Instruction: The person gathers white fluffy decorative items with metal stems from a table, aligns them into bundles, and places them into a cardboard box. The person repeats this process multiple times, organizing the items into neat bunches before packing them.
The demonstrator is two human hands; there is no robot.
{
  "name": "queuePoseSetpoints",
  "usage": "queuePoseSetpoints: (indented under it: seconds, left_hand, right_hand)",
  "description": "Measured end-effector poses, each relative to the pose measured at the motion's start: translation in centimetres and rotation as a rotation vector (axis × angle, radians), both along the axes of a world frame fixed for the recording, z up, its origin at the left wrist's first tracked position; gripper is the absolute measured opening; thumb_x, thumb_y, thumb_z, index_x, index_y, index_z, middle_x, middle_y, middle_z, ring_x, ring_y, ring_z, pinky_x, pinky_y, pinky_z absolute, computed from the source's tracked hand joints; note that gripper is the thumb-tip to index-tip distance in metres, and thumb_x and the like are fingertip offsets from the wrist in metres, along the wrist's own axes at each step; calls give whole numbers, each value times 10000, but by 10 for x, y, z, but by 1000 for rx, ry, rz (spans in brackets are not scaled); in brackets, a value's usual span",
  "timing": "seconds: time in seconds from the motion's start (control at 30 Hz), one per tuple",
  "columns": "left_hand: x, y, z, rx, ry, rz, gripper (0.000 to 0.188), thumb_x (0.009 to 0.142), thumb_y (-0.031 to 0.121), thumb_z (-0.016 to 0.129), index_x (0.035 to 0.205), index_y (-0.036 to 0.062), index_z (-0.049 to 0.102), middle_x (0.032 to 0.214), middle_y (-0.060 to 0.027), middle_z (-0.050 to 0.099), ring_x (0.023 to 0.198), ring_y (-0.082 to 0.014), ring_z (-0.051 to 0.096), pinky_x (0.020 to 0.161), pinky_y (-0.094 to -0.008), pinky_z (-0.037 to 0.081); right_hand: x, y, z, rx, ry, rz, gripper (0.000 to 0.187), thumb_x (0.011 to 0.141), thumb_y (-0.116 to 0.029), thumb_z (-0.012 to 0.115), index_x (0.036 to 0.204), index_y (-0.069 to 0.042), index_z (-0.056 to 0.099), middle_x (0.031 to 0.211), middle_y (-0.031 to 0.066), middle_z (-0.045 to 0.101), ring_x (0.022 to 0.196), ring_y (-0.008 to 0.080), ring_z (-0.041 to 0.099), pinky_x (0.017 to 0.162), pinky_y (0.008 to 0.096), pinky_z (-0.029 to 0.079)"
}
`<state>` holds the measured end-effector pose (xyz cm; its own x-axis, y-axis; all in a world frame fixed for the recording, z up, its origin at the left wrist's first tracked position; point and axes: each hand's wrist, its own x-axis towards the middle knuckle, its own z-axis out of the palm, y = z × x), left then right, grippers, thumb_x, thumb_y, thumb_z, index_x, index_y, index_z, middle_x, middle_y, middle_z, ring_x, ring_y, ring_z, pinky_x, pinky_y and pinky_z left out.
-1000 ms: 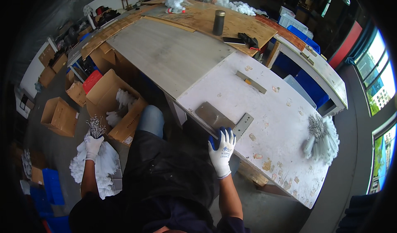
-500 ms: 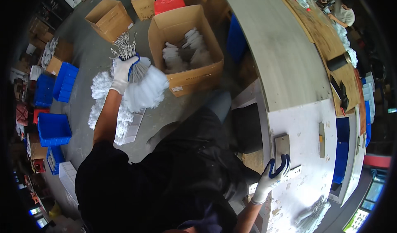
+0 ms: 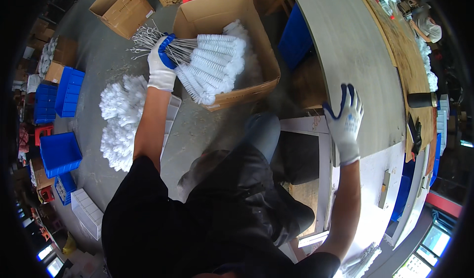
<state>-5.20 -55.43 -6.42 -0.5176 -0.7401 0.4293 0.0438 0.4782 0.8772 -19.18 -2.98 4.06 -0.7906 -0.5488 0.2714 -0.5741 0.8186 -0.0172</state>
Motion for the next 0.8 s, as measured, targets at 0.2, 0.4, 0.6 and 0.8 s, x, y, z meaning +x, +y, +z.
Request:
queuePoseSetpoints:
  seconds: [0.2,0.4,0.6,0.8]
  left_hand:
    - [-42,11,-17,888,342,-143,153,924,39,681,1025,-48,757,1017,-91,746,947,-185,713,889,-311,564]
    - [-126,-2,-12,517,39,-3,425,686,173,862,1022,-51,731,892,-99,742,741,-164,683,742,-318,559]
    - [-245,-26,-46,-773,-503,29,483,750,399,815,1097,88,688,1076,-141,733,1065,-321,681,1007,-450,482]
    - [-311,-21,-99,-1235,-906,-144,493,807,389,779,1178,97,635,1142,-115,691,1165,-290,614,1091,-493,378]
  right_hand:
    - [-90,-47,-26,287,-125,-79,1006,869,-487,769,1629,-82,248,1651,169,330,1515,382,305,1230,550,256]
    - [-117,-77,-45,265,-68,-115,991,860,-454,781,1625,-75,277,1655,178,313,1534,381,268,1242,555,213]
    - [-122,-72,-50,190,-46,-35,950,847,-361,803,1610,-76,315,1647,161,340,1521,391,296,1226,567,220]
    - [-127,-70,-49,154,-32,52,922,864,-328,789,1612,-71,315,1633,179,362,1507,406,313,1196,573,250]
